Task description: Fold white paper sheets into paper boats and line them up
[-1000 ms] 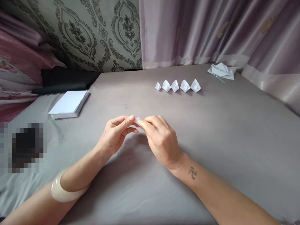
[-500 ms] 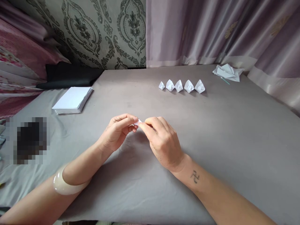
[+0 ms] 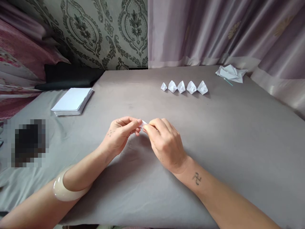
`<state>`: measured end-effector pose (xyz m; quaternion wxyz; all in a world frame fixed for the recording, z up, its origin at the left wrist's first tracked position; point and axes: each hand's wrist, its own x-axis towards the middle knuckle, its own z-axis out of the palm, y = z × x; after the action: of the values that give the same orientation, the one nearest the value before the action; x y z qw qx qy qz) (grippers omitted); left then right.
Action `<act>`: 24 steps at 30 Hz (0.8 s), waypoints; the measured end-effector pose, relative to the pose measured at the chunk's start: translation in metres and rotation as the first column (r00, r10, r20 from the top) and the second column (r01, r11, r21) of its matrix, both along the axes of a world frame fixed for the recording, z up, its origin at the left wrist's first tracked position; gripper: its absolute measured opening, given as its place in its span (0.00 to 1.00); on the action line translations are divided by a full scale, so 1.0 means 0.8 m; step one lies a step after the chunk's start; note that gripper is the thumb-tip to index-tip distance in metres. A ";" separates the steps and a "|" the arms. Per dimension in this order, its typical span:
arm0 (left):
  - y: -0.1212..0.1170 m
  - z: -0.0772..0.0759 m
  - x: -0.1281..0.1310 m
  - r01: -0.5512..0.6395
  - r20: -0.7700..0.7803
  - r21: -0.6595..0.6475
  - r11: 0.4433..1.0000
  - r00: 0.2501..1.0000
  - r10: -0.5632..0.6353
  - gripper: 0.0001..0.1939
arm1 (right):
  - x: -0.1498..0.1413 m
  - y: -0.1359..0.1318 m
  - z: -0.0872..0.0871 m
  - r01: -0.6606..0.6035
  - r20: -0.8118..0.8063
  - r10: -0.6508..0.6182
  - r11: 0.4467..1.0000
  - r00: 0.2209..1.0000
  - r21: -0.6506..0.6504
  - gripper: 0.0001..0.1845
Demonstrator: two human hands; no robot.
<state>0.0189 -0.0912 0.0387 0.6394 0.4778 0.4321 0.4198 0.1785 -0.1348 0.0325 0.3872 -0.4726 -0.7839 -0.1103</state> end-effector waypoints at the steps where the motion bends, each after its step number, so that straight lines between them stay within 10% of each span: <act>1: -0.001 0.000 0.001 -0.014 -0.022 0.024 1.000 1.000 0.015 0.11 | -0.001 0.000 0.000 -0.003 -0.018 0.002 1.000 1.000 -0.024 0.06; 10: -0.011 0.007 0.008 -0.069 -0.194 0.189 0.979 0.975 0.106 0.10 | -0.001 0.000 0.005 -0.068 -0.188 0.027 0.974 0.982 -0.217 0.09; 24: -0.016 0.004 0.011 0.038 0.129 0.181 0.983 0.990 -0.062 0.06 | -0.001 0.001 0.025 -0.173 -0.616 -0.110 0.908 0.780 -0.381 0.07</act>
<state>0.0278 -0.1038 0.0421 0.6321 0.5144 0.3369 0.4715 0.1777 -0.1338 0.0522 0.5164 -0.5400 -0.6240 0.2289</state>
